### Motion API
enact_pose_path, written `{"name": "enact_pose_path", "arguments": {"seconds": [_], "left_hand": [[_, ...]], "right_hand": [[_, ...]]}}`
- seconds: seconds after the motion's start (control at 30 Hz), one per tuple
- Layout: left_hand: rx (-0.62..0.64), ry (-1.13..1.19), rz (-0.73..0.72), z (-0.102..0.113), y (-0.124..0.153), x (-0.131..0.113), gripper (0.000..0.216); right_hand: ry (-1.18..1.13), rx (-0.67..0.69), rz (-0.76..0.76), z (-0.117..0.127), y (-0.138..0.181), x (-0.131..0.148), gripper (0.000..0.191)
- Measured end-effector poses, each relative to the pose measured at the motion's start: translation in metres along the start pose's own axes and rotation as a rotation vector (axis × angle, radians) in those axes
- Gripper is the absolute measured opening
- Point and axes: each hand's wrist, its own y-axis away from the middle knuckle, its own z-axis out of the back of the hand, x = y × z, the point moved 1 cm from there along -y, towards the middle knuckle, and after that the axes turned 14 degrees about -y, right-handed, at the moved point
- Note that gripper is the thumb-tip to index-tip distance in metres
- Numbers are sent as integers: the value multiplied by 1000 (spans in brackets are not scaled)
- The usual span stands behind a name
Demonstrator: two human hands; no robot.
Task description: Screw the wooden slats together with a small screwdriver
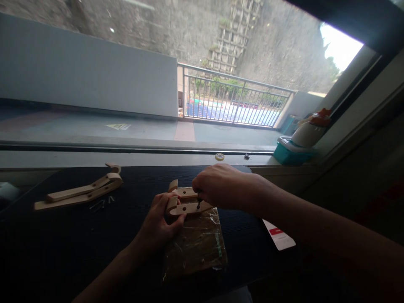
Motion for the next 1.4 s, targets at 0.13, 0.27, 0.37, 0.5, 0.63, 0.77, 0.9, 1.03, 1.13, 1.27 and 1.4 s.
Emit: {"name": "enact_pose_path", "arguments": {"seconds": [0.13,0.27,0.37,0.5,0.63,0.77,0.9,1.03,1.13,1.27,1.4], "left_hand": [[-2,-8,-3,0,0,0,41],[-6,-1,6,1,0,-1,41],[-8,6,7,1,0,-2,39],[-27,6,-13,1,0,-1,39],[-28,5,-14,1,0,-1,40],[-9,-6,-4,2,0,-2,40],[-19,-7,-17,1,1,-2,40],[-22,-10,-8,-1,1,0,39],[-20,-12,-8,-1,1,0,38],[-40,-12,-14,0,0,-1,39],[-46,-17,-11,1,-1,-2,40]], "right_hand": [[-64,-88,-10,-10,-1,-14,21],[-135,-157,-50,-18,0,-25,23],[-139,-184,-80,-19,-1,-24,27],[-70,-157,-124,-13,1,-17,31],[-18,-123,-62,-6,6,-12,27],[-75,-116,43,-11,6,-12,23],[-120,-220,-31,-25,-1,-18,23],[-180,-304,-223,-33,-8,-23,25],[-161,-320,-271,-30,-8,-22,27],[-17,-244,-194,-20,0,-18,33],[46,-152,1,-17,4,-14,24]]}}
